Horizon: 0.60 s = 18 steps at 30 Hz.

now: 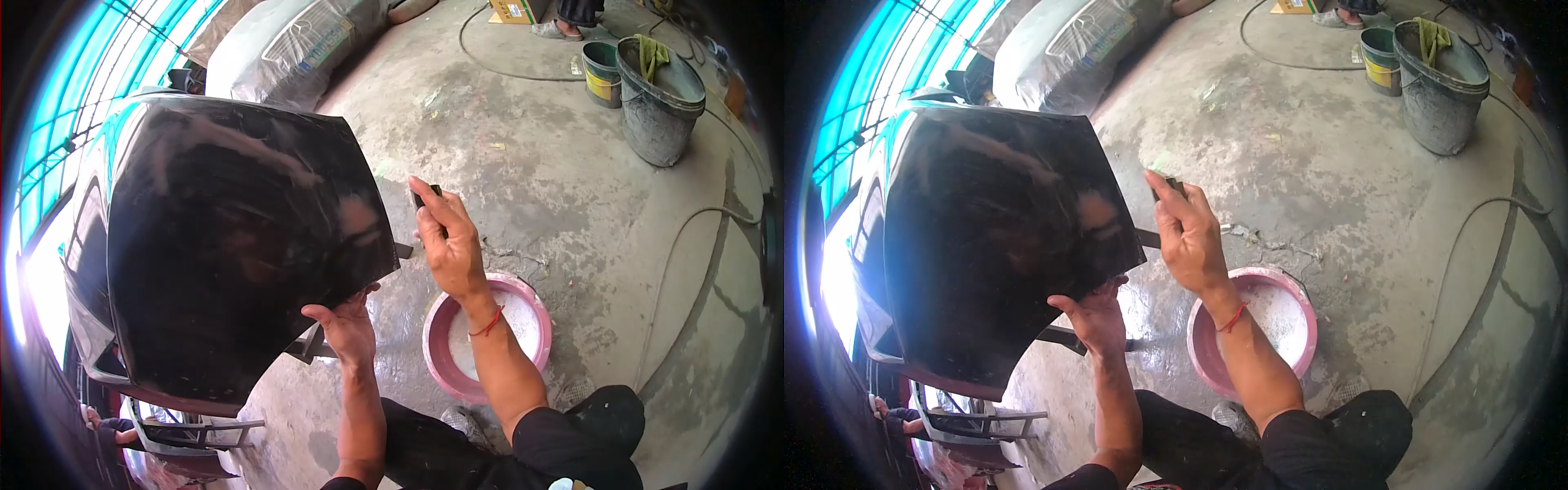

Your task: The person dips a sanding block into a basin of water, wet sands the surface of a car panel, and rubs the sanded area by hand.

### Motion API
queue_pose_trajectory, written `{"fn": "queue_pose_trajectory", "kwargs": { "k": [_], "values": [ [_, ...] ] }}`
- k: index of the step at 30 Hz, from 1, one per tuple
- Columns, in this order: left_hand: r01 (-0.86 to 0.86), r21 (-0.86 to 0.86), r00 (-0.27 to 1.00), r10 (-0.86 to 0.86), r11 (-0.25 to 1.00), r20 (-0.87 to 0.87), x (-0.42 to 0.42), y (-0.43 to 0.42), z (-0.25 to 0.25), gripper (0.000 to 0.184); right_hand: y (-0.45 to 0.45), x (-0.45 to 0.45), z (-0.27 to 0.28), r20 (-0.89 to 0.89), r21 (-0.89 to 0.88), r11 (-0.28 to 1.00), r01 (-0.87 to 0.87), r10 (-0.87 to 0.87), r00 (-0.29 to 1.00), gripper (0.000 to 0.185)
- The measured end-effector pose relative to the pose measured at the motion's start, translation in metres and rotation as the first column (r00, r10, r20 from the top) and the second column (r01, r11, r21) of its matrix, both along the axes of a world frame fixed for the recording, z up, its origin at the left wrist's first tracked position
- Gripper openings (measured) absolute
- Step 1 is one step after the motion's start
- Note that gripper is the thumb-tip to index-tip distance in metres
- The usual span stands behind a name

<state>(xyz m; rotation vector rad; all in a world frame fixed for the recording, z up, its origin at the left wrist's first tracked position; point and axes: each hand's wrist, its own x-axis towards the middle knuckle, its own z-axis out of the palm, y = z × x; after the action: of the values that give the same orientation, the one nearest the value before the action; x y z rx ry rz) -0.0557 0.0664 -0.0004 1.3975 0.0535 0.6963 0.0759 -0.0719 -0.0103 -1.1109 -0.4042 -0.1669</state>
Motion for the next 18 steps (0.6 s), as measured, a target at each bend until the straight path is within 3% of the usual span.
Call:
{"fn": "queue_pose_trajectory", "kwargs": {
  "k": [1,2,4,6,8,11,13,15,18],
  "values": [
    [-0.006,-0.007,1.0,0.006,1.0,-0.006,0.0,0.0,-0.001,0.088,-0.003,-0.004,0.007,0.093,-0.038,0.991,0.125,-0.121,0.988,0.041],
    [-0.007,-0.007,1.0,0.007,1.0,-0.006,0.001,0.001,-0.001,0.088,0.001,-0.007,0.01,0.094,-0.038,0.992,0.124,-0.12,0.988,0.041],
    [0.003,-0.023,1.0,-0.003,1.0,0.004,0.0,0.001,-0.002,0.088,0.012,-0.016,0.016,-0.07,0.105,0.977,0.184,-0.177,0.982,0.042],
    [0.022,-0.032,1.0,-0.021,0.999,0.023,0.0,-0.002,0.0,0.088,0.015,-0.024,0.017,-0.106,0.118,0.986,0.12,-0.108,0.988,0.042],
    [0.046,-0.041,0.998,-0.045,0.998,0.044,0.002,-0.005,0.002,0.089,0.027,-0.029,0.007,0.083,-0.037,0.949,0.314,-0.31,0.947,0.038],
    [-0.013,-0.047,1.0,0.014,0.999,0.023,0.003,-0.004,0.002,0.089,0.032,-0.027,0.016,0.049,-0.03,0.942,0.333,-0.331,0.942,0.036],
    [0.144,-0.061,0.988,-0.14,0.988,0.064,0.0,0.004,-0.005,0.09,0.034,-0.014,0.026,0.048,-0.045,0.937,0.347,-0.345,0.937,0.036],
    [0.108,-0.048,0.993,-0.106,0.993,0.043,0.0,-0.001,-0.003,0.09,0.036,0.002,0.034,0.064,0.017,0.945,0.327,-0.328,0.943,0.034],
    [0.065,-0.062,0.997,-0.063,0.996,0.038,0.003,-0.005,0.001,0.091,0.03,-0.022,0.018,0.068,-0.044,0.939,0.341,-0.338,0.939,0.033]
  ]
}}
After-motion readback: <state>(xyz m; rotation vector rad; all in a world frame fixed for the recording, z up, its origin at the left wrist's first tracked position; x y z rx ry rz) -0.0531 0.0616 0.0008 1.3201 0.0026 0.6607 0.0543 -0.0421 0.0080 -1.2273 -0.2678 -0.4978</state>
